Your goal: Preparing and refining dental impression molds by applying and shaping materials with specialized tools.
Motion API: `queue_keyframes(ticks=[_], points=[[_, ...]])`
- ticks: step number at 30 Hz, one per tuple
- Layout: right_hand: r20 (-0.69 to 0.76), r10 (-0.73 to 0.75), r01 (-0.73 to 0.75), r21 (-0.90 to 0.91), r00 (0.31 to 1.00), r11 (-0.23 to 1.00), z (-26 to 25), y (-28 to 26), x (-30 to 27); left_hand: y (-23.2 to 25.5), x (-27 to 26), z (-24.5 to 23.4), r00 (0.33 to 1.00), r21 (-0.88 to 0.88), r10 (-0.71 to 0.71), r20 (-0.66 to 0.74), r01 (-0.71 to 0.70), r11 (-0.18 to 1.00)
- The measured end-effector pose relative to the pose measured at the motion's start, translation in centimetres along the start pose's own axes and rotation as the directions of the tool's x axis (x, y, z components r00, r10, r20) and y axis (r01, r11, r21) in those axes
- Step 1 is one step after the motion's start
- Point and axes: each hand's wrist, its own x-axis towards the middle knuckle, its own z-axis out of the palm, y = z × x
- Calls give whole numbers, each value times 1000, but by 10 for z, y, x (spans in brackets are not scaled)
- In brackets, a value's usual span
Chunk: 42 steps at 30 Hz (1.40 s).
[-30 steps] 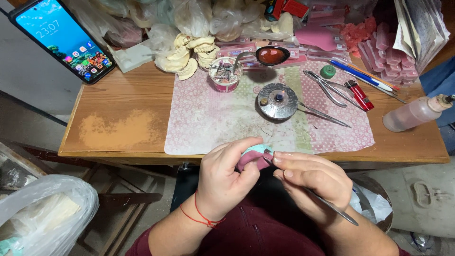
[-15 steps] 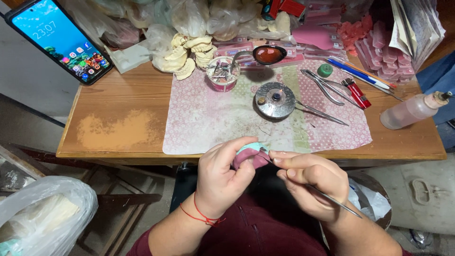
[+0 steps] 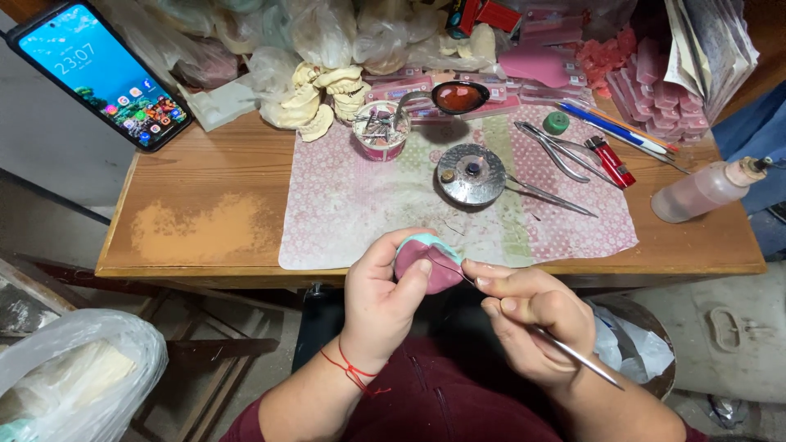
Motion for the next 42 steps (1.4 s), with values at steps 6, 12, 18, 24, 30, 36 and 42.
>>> queue_keyframes(ticks=[6, 12, 18, 24, 30, 36, 42], points=[[-28, -48, 50, 61, 998, 997, 1, 12, -12, -14, -1, 7, 995, -244, -94, -17, 87, 966], [-93, -71, 81, 118, 993, 990, 8, 20, -19, -18, -3, 15, 972, -401, -235, -7, 213, 891], [-160, -49, 85, 228, 986, 970, 10, 32, -23, -21, -2, 19, 939, -487, -344, 30, 314, 815], [-326, -13, 37, 66, 945, 997, 10, 26, 10, -12, -3, 14, 996, -427, -31, 83, 64, 902], [-4, -122, 110, -406, 993, 907, 15, 0, 41, 2, -6, 16, 995, 126, 55, -80, -45, 991], [23, -281, 234, -621, 959, 748, 22, 7, 28, 2, -7, 14, 981, 301, 159, -108, -120, 946], [-12, -248, 201, -550, 969, 811, 27, 0, 37, 0, -5, 16, 958, 393, 266, -106, -205, 896]])
